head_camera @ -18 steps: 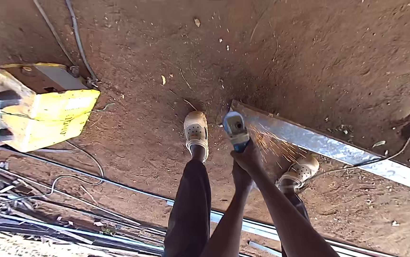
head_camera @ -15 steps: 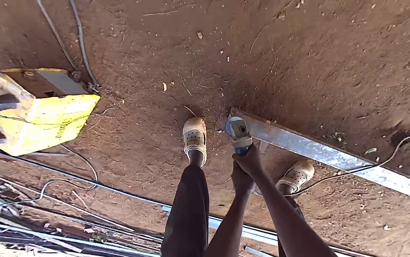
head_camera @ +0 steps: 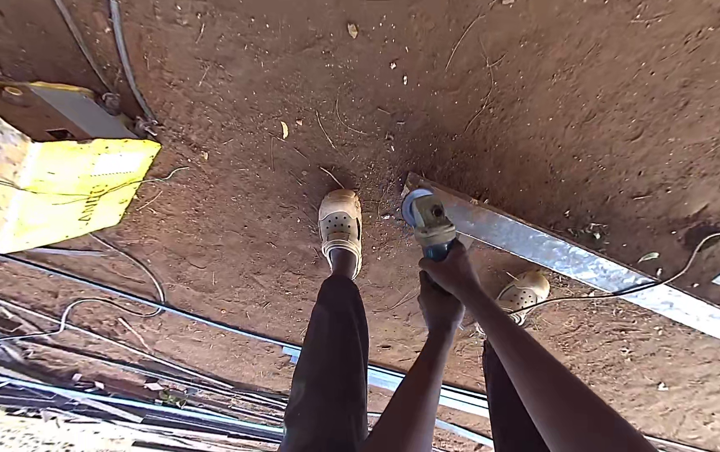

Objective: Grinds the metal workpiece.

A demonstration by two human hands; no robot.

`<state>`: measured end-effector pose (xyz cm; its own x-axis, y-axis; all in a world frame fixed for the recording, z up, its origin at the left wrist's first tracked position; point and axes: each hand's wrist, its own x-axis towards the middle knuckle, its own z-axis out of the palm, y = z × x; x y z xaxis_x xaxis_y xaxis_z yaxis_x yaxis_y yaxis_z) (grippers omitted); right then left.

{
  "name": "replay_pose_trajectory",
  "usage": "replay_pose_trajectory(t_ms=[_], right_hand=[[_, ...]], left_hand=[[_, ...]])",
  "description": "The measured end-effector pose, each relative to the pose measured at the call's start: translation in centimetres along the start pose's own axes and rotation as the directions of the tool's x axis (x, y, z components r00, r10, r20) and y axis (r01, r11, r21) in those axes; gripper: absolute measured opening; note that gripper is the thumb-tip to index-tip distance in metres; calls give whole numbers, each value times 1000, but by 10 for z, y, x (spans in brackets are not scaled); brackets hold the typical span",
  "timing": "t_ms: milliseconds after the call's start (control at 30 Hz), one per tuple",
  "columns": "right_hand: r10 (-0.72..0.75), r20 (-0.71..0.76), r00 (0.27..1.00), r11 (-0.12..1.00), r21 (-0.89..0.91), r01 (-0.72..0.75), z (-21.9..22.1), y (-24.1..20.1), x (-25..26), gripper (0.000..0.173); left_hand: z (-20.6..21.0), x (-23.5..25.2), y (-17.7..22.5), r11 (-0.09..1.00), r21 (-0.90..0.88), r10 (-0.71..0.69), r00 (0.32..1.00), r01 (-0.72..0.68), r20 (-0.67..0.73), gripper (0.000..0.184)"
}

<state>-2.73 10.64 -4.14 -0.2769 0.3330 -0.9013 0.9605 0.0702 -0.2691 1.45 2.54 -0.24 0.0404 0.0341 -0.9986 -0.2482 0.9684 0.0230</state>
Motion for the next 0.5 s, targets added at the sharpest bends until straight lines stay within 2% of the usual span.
replay_pose_trajectory(t_ms=[33,67,167,200,267,300,333,367,433,500], right_hand=[[-4,23,1000,1000,-21,5,6,6,-1,63],[-7,38,999,999,-35,9,12,10,-4,62],[-22,54,998,997,-79,27,25,15,-3,63],[-29,57,998,996,-79,34,25,9,1,65],[-37,49,998,995,-86,41,23,-5,9,67],[-38,39,999,994,-97,42,23,-9,11,67],[-41,34,999,994,-104,45,23,-11,10,67],[-47,30,998,993,-103,50,24,-10,7,67],[-48,22,999,996,-69,50,24,-4,0,67],[-25,29,999,999,-33,26,22,6,-6,65]], left_hand=[[31,23,-30,989,-20,136,964,-145,-229,28],[45,43,-43,985,-74,124,944,-153,-306,28],[49,66,-53,942,-300,43,943,-148,-330,23],[37,59,-44,936,-318,44,947,-151,-320,20],[1,29,-17,944,-326,-3,992,-38,-123,14],[-19,8,0,947,-316,-64,998,56,-16,24],[-27,-5,5,928,-368,-65,998,56,-12,31],[-21,-8,-3,889,-457,-24,993,-30,-111,34],[9,16,-25,804,-524,63,917,-280,-394,43],[23,29,-32,817,-481,59,876,-318,-479,46]])
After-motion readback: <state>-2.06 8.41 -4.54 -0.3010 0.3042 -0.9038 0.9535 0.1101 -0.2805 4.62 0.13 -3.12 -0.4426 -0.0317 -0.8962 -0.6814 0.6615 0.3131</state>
